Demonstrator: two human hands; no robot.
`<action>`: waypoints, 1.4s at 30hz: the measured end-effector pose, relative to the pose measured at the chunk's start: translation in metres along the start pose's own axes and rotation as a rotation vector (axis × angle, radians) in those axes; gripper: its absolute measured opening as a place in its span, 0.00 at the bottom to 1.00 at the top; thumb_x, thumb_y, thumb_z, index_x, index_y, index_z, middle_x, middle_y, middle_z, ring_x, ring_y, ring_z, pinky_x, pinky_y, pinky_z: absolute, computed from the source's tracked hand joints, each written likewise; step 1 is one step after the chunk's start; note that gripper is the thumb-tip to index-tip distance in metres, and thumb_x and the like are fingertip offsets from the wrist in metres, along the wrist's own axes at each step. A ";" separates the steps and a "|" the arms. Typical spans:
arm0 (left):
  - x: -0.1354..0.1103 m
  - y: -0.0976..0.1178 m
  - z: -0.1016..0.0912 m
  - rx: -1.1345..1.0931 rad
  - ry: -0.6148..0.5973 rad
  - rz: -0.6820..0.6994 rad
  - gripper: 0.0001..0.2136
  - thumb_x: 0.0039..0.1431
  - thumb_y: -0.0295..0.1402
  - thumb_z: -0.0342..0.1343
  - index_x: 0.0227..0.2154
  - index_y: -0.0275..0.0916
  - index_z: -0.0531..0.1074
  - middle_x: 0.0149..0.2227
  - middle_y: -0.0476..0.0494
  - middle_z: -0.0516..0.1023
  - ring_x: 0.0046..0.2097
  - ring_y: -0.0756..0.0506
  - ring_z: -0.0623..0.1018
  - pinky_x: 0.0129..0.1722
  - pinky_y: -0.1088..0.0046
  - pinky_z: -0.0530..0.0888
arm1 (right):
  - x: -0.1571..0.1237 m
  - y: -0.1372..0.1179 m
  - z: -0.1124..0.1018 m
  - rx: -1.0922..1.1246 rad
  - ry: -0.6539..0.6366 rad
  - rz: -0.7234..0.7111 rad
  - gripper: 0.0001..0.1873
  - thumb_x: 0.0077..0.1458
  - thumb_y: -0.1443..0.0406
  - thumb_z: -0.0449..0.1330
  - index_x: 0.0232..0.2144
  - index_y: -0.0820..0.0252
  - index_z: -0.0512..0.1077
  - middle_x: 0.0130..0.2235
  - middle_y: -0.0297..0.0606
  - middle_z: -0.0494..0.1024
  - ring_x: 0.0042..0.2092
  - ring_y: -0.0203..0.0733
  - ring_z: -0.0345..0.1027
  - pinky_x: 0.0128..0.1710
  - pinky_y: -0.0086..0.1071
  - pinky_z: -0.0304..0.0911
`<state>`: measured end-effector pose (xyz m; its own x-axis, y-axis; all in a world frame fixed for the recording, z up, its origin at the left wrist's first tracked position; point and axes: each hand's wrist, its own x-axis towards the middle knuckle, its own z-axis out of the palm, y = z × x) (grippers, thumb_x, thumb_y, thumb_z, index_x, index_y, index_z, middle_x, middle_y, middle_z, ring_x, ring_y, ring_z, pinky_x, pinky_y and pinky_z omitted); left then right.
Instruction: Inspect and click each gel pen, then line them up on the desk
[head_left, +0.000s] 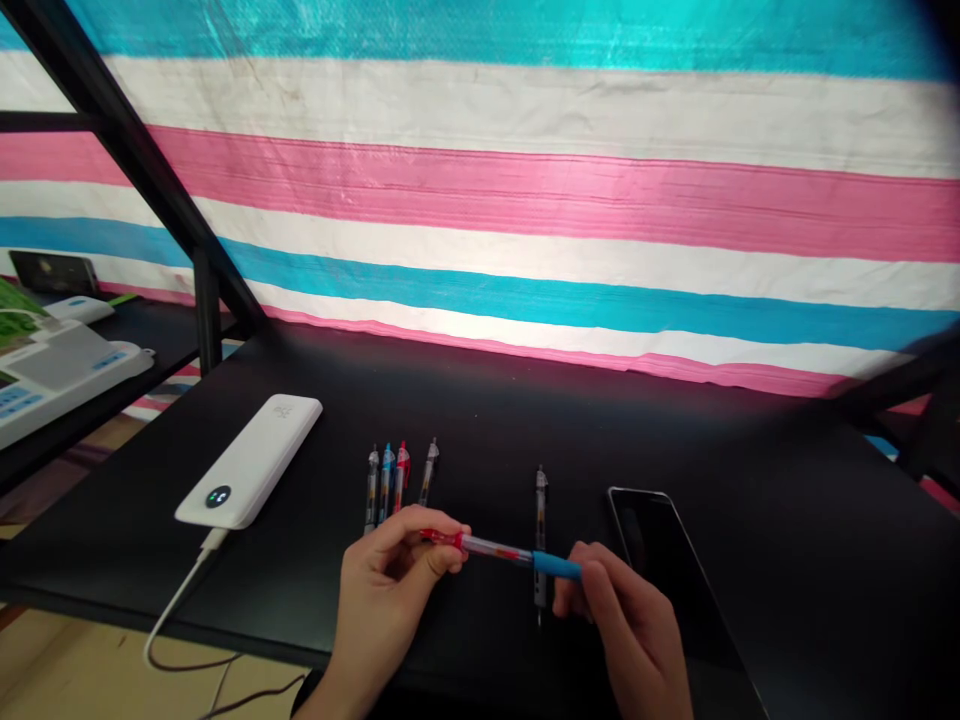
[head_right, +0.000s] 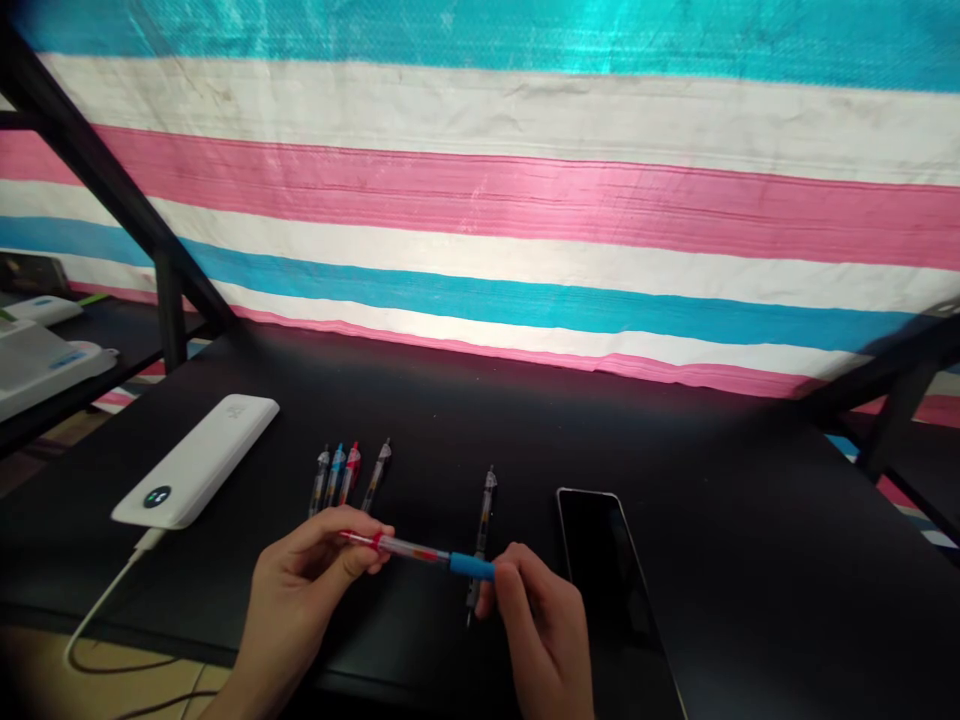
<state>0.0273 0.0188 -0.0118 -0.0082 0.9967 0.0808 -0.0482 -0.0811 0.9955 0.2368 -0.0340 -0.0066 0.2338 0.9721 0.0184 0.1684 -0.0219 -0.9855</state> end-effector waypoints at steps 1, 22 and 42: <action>0.000 0.001 0.000 0.008 -0.005 0.002 0.05 0.54 0.26 0.69 0.31 0.45 0.85 0.29 0.49 0.86 0.27 0.50 0.81 0.30 0.82 0.77 | 0.000 -0.001 0.000 -0.011 -0.003 0.010 0.29 0.70 0.48 0.54 0.21 0.57 0.70 0.24 0.33 0.68 0.27 0.37 0.61 0.29 0.30 0.56; 0.002 0.000 0.002 -0.030 0.064 -0.033 0.03 0.53 0.27 0.69 0.29 0.42 0.84 0.30 0.47 0.86 0.26 0.49 0.81 0.29 0.79 0.78 | 0.001 -0.006 0.000 0.057 0.023 0.125 0.26 0.66 0.46 0.59 0.24 0.57 0.69 0.25 0.30 0.64 0.27 0.35 0.56 0.29 0.28 0.53; 0.000 0.001 0.004 -0.051 0.103 -0.043 0.03 0.51 0.28 0.70 0.29 0.41 0.84 0.30 0.45 0.86 0.26 0.48 0.80 0.28 0.77 0.76 | 0.002 -0.006 0.001 0.126 0.054 0.181 0.21 0.60 0.47 0.66 0.27 0.57 0.74 0.25 0.31 0.69 0.27 0.35 0.59 0.27 0.27 0.56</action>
<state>0.0308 0.0189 -0.0106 -0.1071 0.9938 0.0305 -0.1016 -0.0414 0.9940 0.2355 -0.0320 -0.0013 0.3005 0.9411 -0.1548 -0.0008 -0.1621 -0.9868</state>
